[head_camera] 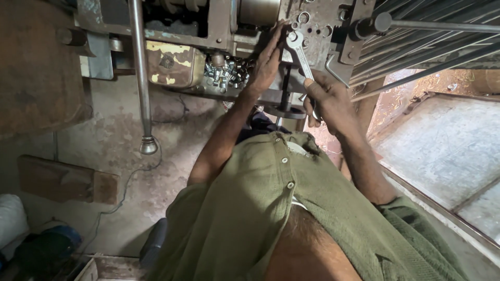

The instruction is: The person uses a wrench to tighten a bolt on a metal press machine, then operates a lever to run the machine and process small metal rings. After processing, the person picks up a finished metal ring and uses a red-handled tool to inspect or adjust it.

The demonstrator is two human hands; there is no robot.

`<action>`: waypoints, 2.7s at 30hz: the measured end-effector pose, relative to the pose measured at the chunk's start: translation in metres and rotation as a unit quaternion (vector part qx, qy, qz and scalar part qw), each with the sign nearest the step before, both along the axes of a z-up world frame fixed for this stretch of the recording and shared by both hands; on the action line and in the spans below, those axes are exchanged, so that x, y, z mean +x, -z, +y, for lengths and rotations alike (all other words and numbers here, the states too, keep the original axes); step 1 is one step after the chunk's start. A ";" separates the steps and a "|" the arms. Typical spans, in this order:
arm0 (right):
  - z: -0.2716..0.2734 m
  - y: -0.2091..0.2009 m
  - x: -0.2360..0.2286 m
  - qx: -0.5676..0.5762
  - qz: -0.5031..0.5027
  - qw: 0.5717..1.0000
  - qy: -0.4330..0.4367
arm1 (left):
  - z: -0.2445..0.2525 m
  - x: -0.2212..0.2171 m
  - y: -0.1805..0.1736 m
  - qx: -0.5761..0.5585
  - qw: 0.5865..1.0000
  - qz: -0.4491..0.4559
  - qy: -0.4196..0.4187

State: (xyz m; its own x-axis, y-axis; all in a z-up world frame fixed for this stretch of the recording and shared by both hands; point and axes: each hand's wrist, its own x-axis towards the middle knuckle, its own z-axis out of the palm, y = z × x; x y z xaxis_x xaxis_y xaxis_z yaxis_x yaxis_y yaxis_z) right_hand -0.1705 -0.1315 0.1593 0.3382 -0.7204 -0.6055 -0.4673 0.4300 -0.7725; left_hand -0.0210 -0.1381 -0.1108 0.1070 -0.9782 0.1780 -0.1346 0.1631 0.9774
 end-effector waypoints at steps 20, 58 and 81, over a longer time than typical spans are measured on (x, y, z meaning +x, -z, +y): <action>0.015 0.045 0.020 0.150 -0.217 0.960 0.097 | 0.000 0.001 -0.002 0.010 0.998 0.056 -0.004; 0.050 0.091 0.156 0.095 -0.345 0.831 0.427 | 0.053 0.023 -0.003 -0.055 0.993 0.089 0.045; 0.078 0.268 -0.168 0.119 -0.090 0.872 0.466 | 0.007 0.011 -0.032 0.105 0.994 -0.005 0.026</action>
